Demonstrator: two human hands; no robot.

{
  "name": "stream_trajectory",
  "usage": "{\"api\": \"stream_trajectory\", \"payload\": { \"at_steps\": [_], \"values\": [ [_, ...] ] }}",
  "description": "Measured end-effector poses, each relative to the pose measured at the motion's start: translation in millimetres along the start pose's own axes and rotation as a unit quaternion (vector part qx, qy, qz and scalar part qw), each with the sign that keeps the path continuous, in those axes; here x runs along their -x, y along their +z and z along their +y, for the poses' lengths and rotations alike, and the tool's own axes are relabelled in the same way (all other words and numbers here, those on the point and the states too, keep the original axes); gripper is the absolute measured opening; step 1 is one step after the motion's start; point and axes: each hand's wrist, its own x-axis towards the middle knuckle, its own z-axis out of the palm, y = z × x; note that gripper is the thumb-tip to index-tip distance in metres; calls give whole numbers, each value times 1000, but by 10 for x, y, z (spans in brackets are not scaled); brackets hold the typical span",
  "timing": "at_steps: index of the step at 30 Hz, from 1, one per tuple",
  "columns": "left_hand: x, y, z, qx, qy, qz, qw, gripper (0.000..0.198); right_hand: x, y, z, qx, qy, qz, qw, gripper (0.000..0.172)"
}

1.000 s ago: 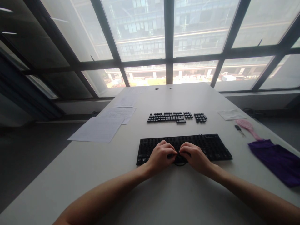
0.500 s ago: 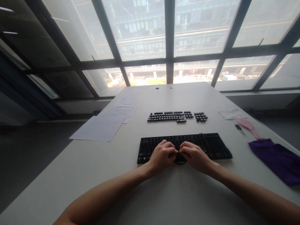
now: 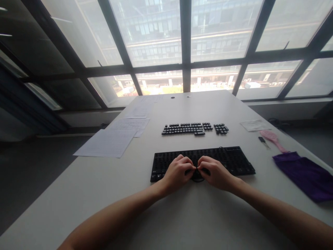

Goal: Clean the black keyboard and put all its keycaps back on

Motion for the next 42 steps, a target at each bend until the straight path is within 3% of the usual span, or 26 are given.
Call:
{"api": "stream_trajectory", "payload": {
  "at_steps": [6,12,19,22,25,29,32,36,42],
  "values": [
    [5,-68,95,-40,31,-22,999,16,4,-39,-43,46,7,-13,999,16],
    [29,-15,85,-53,32,-30,998,17,-3,-25,-43,80,29,-30,996,21],
    [-35,-76,25,6,-2,-28,1000,14,-33,-114,-33,27,29,-14,999,16],
    [-261,-191,-69,12,-31,6,999,16,-199,-265,153,18,60,51,997,13],
    [-652,-250,-247,-38,-48,43,997,22,-486,-416,499,91,121,99,984,12],
    [-1239,-118,-525,-122,-85,26,989,19,-863,-476,940,213,185,44,958,16],
    [-1536,59,-672,-163,-114,6,980,17,-1031,-428,1112,274,188,-18,943,19],
    [-1679,227,-775,-174,-128,-4,976,17,-1124,-352,1210,283,171,-42,943,20],
    [-1682,295,-809,-165,-131,-25,977,15,-1155,-321,1265,273,153,-56,948,19]
  ]
}}
